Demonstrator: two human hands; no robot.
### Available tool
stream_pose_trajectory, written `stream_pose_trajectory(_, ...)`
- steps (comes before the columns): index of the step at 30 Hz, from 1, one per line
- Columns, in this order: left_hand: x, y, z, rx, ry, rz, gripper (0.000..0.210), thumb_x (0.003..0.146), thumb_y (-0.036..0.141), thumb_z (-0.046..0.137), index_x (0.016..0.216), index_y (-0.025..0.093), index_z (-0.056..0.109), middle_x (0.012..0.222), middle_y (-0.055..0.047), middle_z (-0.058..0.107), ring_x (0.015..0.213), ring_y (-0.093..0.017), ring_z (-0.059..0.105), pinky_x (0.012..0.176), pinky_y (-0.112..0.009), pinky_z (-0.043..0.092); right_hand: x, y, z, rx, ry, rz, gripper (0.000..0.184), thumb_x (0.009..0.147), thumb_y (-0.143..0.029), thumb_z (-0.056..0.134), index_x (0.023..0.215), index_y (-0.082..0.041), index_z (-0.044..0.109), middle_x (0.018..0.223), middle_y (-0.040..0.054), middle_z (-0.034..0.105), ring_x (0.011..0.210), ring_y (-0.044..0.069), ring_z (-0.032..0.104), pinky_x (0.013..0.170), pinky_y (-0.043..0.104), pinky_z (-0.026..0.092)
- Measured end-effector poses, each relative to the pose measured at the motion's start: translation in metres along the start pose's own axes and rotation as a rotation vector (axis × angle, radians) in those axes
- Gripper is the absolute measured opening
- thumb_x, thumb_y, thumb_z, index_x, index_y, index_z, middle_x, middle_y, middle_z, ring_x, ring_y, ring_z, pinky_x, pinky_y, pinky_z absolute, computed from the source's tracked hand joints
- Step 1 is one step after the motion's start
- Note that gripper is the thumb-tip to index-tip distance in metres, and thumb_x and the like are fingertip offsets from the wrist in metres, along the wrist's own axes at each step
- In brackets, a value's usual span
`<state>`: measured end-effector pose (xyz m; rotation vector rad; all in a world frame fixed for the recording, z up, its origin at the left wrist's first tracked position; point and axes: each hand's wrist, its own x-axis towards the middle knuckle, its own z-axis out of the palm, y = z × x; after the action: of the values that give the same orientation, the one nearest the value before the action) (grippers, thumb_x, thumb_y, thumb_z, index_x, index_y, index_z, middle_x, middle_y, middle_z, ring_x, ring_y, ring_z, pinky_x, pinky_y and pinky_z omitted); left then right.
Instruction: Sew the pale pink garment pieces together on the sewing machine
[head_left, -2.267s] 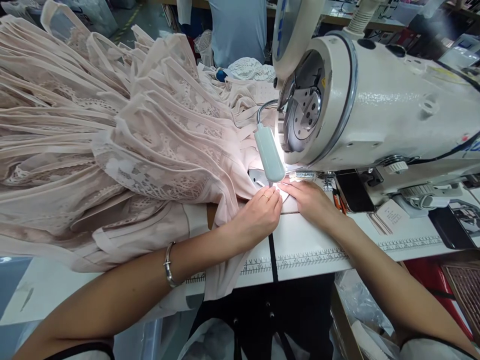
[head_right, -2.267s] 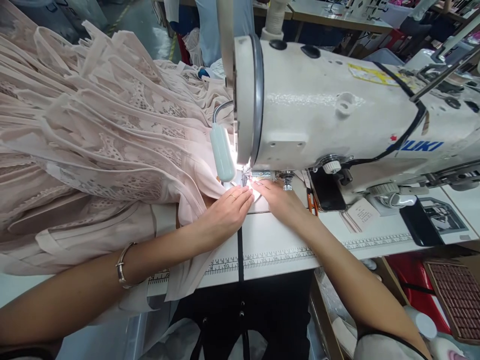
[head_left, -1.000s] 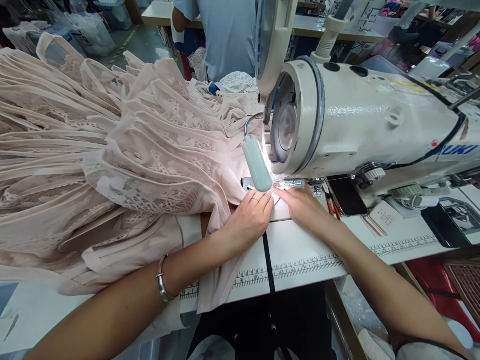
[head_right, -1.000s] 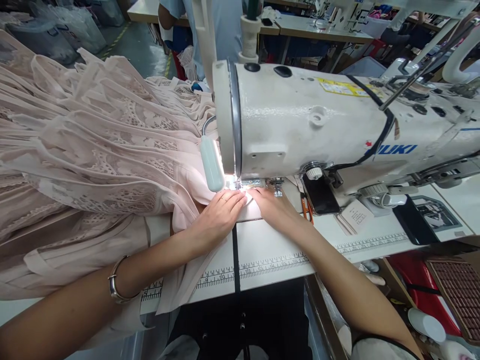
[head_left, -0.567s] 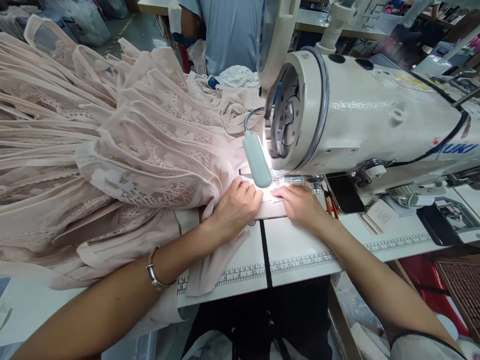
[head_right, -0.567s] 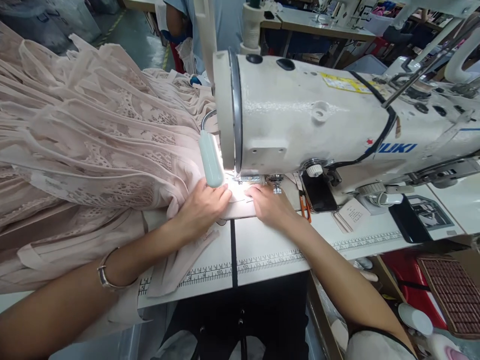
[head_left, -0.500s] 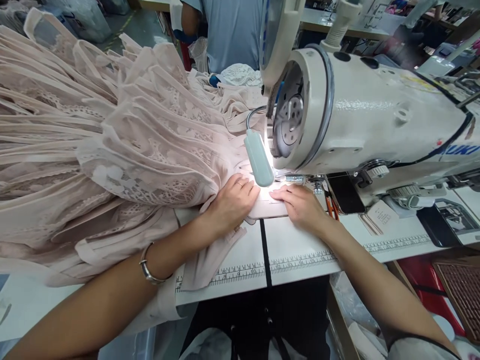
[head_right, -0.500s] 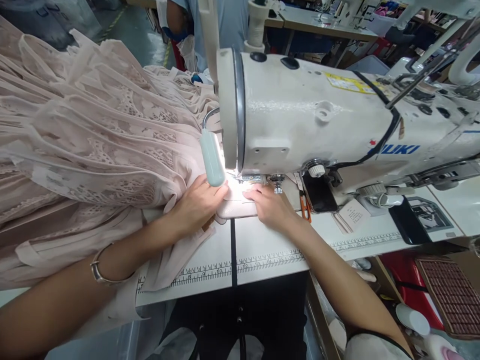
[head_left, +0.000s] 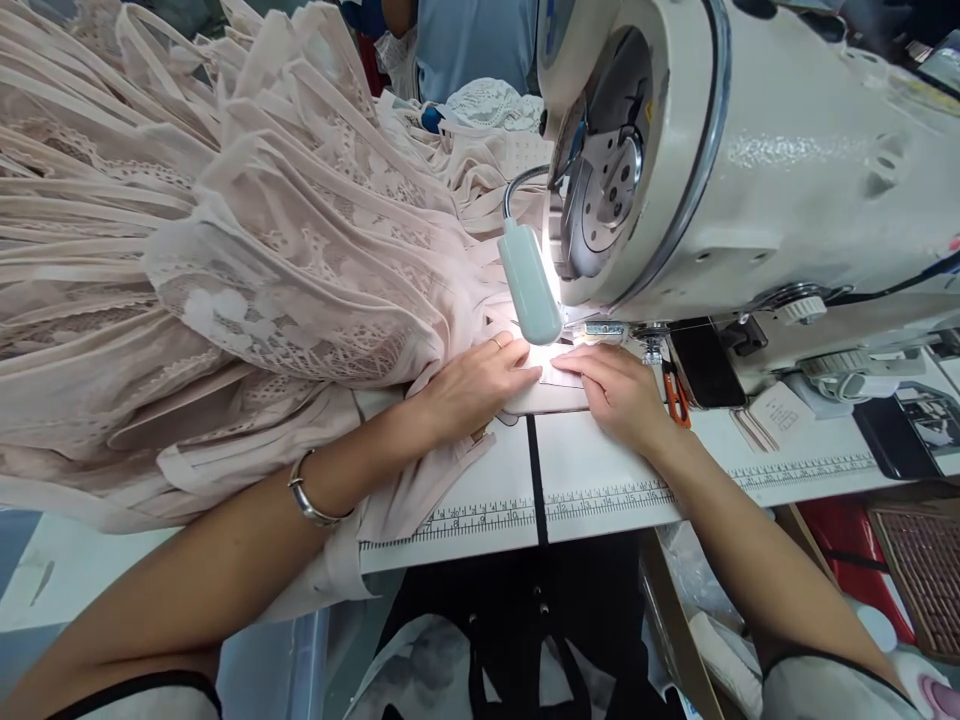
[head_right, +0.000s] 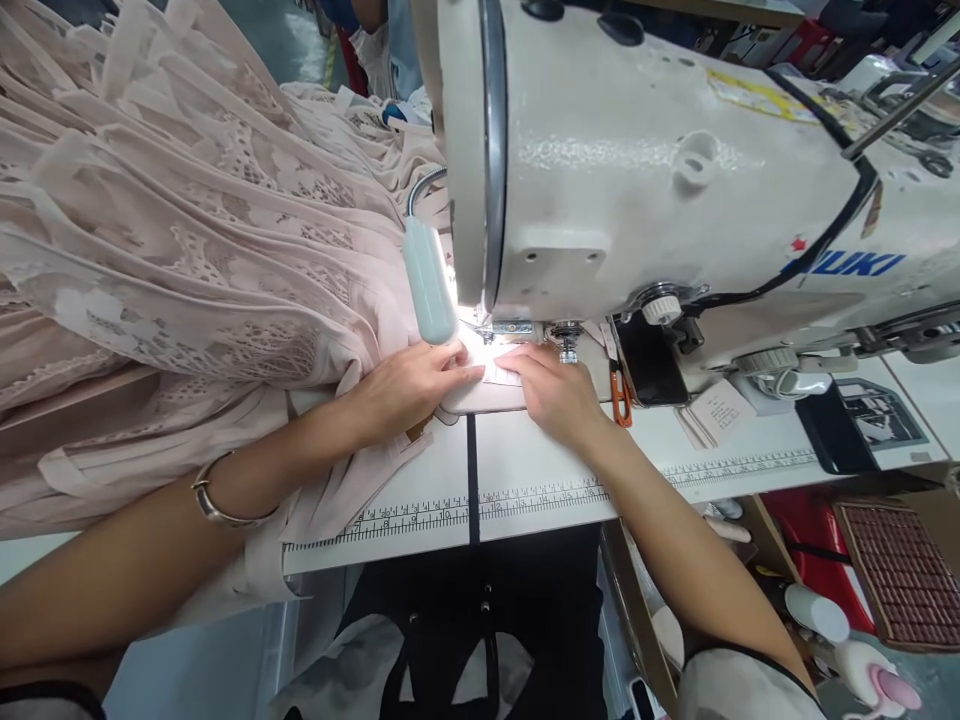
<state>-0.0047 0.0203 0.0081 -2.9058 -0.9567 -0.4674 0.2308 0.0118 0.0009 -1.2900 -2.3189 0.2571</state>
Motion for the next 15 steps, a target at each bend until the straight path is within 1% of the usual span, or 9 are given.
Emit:
stream_pose_trajectory(2, 0.0, -0.003, 0.001, -0.064, 0.0, 0.0, 0.027, 0.1, 0.007, 0.043, 0.107, 0.016, 0.068, 0.104, -0.006, 0.068, 0.086, -0.016, 0.058, 0.073, -0.027, 0.047, 0.0, 0.0, 0.0, -0.001, -0.003, 0.003, 0.041, 0.092, -0.01, 0.038, 0.106, -0.025, 0.074, 0.108, 0.0033, 0.076, 0.101, 0.022, 0.068, 0.086, 0.04, 0.055)
stream_pose_trajectory(4, 0.0, -0.005, 0.003, -0.1, 0.001, 0.001, 0.028, 0.1, 0.007, 0.043, 0.101, 0.017, 0.069, 0.099, -0.005, 0.07, 0.088, -0.015, 0.06, 0.076, -0.028, 0.05, 0.0, -0.001, 0.0, -0.003, -0.001, 0.001, 0.041, 0.092, -0.01, 0.038, 0.104, -0.025, 0.074, 0.107, 0.0034, 0.076, 0.101, 0.021, 0.069, 0.086, 0.04, 0.055)
stream_pose_trajectory(6, 0.0, -0.007, 0.005, -0.114, 0.012, 0.005, 0.028, 0.099, 0.007, 0.044, 0.098, 0.016, 0.07, 0.093, -0.004, 0.072, 0.087, -0.015, 0.061, 0.074, -0.028, 0.051, -0.001, 0.0, 0.001, -0.006, 0.005, -0.004, 0.041, 0.092, -0.01, 0.037, 0.102, -0.025, 0.074, 0.106, 0.0033, 0.076, 0.101, 0.021, 0.069, 0.086, 0.039, 0.054)
stream_pose_trajectory(9, -0.001, -0.007, 0.008, -0.106, 0.059, 0.046, 0.026, 0.099, 0.005, 0.046, 0.099, 0.015, 0.07, 0.092, -0.004, 0.074, 0.084, -0.015, 0.061, 0.07, -0.026, 0.051, -0.002, 0.0, 0.002, -0.015, 0.016, -0.014, 0.04, 0.092, -0.009, 0.038, 0.101, -0.024, 0.074, 0.105, 0.0032, 0.077, 0.099, 0.021, 0.069, 0.084, 0.038, 0.055)
stream_pose_trajectory(11, -0.001, -0.007, 0.009, -0.076, 0.094, 0.078, 0.027, 0.098, 0.003, 0.045, 0.096, 0.015, 0.07, 0.091, -0.004, 0.074, 0.083, -0.015, 0.061, 0.071, -0.026, 0.052, -0.002, 0.001, 0.003, -0.023, 0.037, -0.03, 0.039, 0.091, -0.008, 0.039, 0.1, -0.024, 0.073, 0.103, 0.0028, 0.077, 0.097, 0.02, 0.07, 0.083, 0.038, 0.055)
stream_pose_trajectory(15, -0.002, -0.008, 0.011, -0.044, 0.122, 0.099, 0.028, 0.097, 0.001, 0.047, 0.089, 0.017, 0.069, 0.089, -0.003, 0.074, 0.082, -0.016, 0.061, 0.072, -0.026, 0.054, -0.003, 0.004, 0.004, -0.017, 0.082, -0.088, 0.038, 0.09, -0.006, 0.041, 0.099, -0.023, 0.073, 0.101, 0.0024, 0.078, 0.094, 0.019, 0.071, 0.082, 0.036, 0.055)
